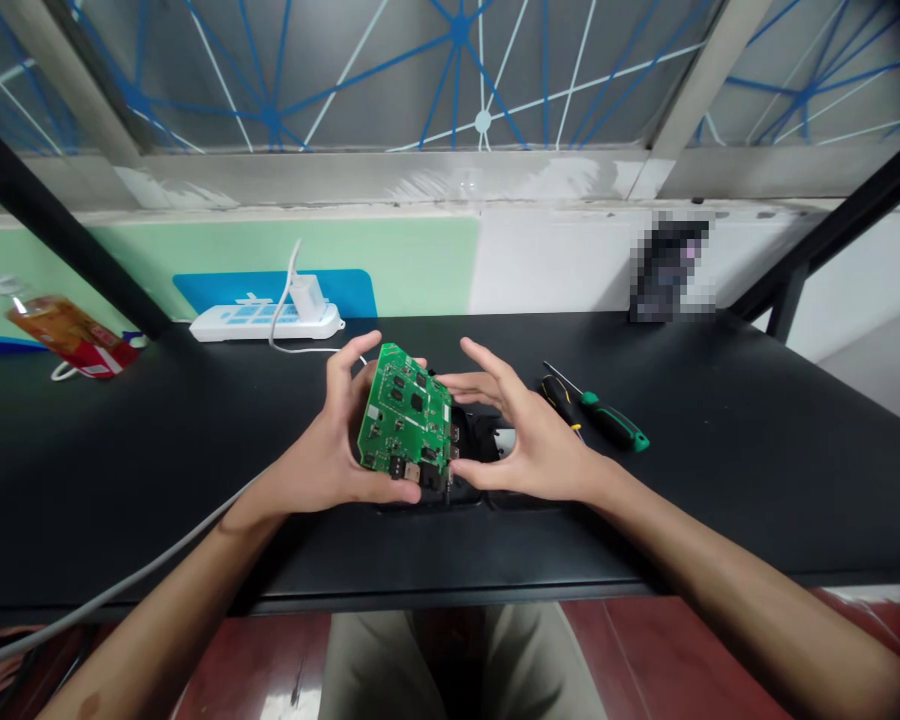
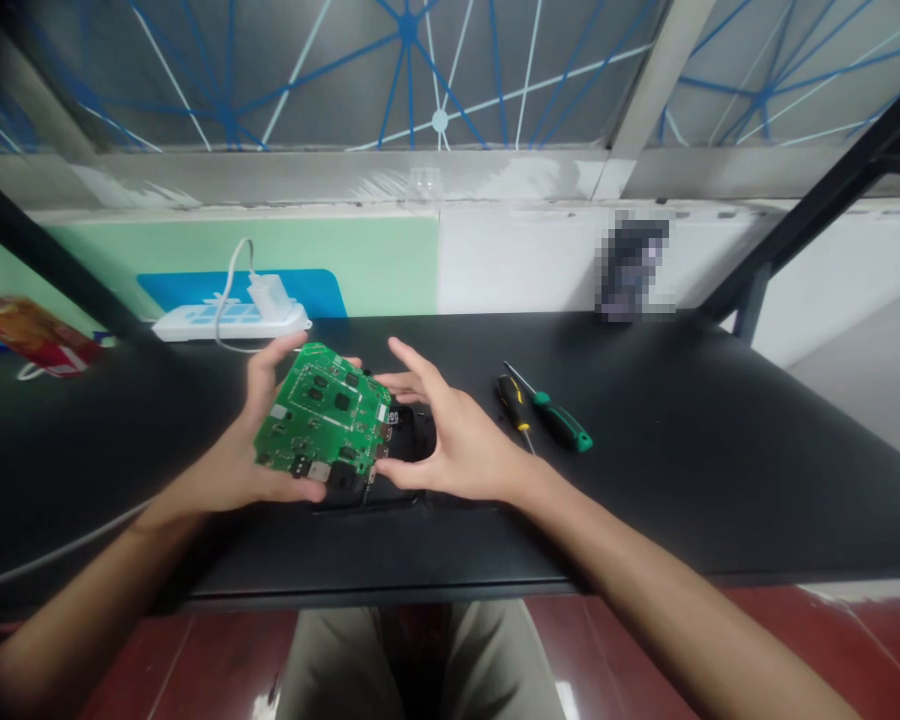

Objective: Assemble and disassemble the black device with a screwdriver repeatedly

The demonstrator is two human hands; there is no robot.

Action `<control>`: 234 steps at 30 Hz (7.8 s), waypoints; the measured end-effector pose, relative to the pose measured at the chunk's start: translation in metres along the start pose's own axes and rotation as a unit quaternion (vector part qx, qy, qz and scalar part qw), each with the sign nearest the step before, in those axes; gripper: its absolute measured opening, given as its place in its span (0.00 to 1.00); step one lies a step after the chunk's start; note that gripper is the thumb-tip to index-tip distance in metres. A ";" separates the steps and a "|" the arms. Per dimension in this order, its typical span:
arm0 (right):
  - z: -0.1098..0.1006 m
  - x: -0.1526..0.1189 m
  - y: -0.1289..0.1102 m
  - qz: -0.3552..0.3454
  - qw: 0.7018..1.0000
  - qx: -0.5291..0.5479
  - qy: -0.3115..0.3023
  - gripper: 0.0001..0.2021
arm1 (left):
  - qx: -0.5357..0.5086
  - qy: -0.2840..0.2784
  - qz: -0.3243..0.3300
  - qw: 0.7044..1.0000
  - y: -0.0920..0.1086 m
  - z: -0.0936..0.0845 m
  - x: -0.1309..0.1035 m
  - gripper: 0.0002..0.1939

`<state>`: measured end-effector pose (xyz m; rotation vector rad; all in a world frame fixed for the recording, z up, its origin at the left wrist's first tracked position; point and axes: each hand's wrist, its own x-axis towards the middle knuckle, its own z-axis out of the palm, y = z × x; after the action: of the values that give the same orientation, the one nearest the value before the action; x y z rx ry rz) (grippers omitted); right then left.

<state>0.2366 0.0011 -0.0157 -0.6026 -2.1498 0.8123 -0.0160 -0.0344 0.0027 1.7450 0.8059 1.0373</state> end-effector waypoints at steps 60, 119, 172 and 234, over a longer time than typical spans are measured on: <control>-0.023 -0.008 -0.001 0.077 0.978 -0.160 -0.106 0.52 | 0.389 -0.132 -0.037 0.911 -0.017 -0.021 -0.010 0.57; -0.021 -0.005 0.004 0.079 0.985 -0.113 -0.103 0.50 | 0.413 -0.137 -0.095 0.895 -0.017 -0.019 -0.009 0.57; -0.022 -0.004 -0.001 0.107 0.971 -0.177 -0.123 0.35 | 0.417 -0.181 -0.077 0.888 -0.009 -0.014 -0.004 0.59; -0.035 0.000 0.002 -0.055 0.946 -0.315 -0.049 0.58 | 0.356 -0.048 0.036 0.933 -0.003 -0.029 -0.003 0.48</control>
<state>0.2646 0.0153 0.0011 -0.7575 -2.5117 0.0726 -0.0436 -0.0250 0.0052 2.4253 1.1532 0.7322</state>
